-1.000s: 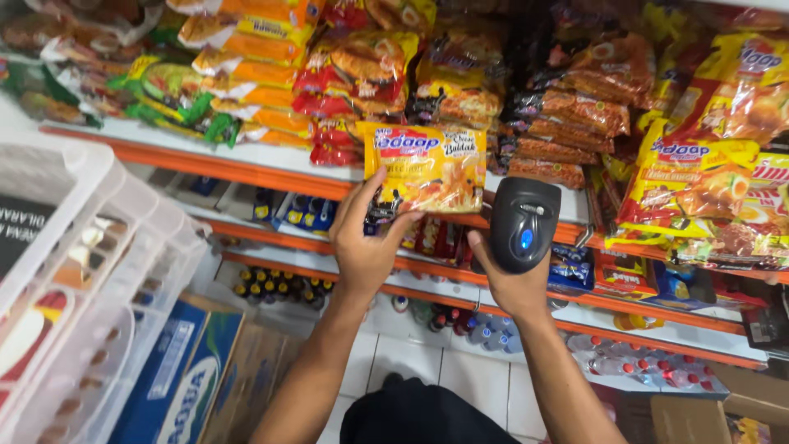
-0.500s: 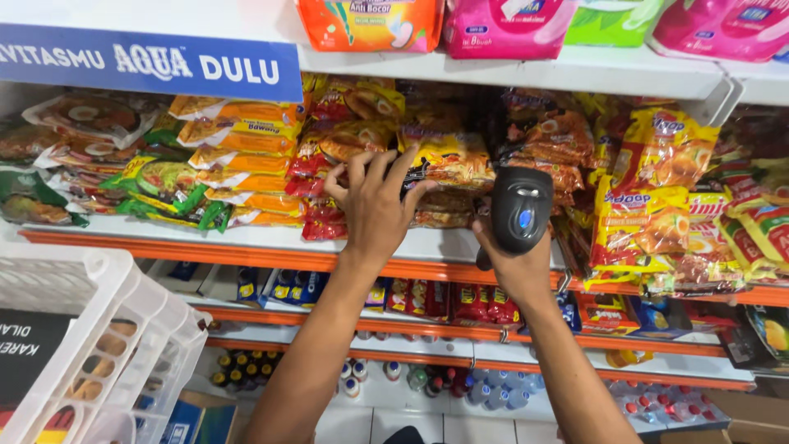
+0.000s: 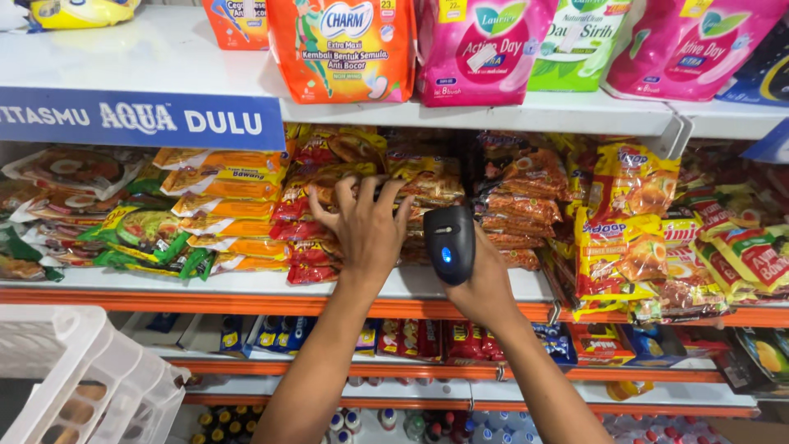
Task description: The person uses a handheld scanner to scan the barcodes on several individual packages of instant noodles while taking them from a shelf and placing them into a cardboard box.
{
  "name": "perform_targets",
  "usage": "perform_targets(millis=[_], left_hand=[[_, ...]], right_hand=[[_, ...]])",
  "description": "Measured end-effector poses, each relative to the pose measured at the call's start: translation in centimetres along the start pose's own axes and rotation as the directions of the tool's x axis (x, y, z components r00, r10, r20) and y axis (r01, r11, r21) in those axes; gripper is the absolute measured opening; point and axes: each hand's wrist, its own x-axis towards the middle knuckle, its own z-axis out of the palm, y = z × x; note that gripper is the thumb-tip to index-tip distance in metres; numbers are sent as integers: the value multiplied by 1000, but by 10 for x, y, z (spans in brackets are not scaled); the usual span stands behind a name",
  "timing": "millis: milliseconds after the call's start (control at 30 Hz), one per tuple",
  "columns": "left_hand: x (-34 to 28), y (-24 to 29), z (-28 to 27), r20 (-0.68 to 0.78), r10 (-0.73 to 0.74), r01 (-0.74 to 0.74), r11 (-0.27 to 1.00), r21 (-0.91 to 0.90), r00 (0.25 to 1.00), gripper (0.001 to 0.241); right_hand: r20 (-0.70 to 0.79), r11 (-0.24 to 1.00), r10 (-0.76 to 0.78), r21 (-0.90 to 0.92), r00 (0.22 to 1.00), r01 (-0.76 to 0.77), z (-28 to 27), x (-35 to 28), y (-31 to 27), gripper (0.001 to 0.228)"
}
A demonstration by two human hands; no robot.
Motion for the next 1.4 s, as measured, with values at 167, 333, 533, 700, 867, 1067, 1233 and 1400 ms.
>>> perform_targets(millis=[167,333,533,700,867,1067,1233,1400], left_hand=[[6,2,5,18,-20,19,997,76,1000,26],[-4,14,-10,-39,6,-6,1000,0,999,27],[-71,76,-21,-19,118,-102,752,-651,993,10],[-172,170,22,164,227,45,451,-891,960,7],[-267,276,73,508,271,403,361,-841,818,6],[-318,411,123,621,531,556,303,-774,576,8],[-349,509,181,605,733,471,434,-768,312,28],[-368,589,246,583,804,225,550,-804,119,92]], right_hand=[[52,989,106,97,993,-111,-2,7,1,43],[36,963,264,56,964,-265,-6,-31,23,25],[93,782,489,394,868,-483,-46,-139,34,35],[265,474,529,696,806,-540,-102,-258,64,43],[-118,538,795,589,595,-603,-173,-355,85,35],[-345,549,835,575,429,-607,-289,-433,116,27],[-315,282,949,881,-26,-379,-371,-515,163,28],[-303,200,891,930,-339,-307,-450,-594,245,27]])
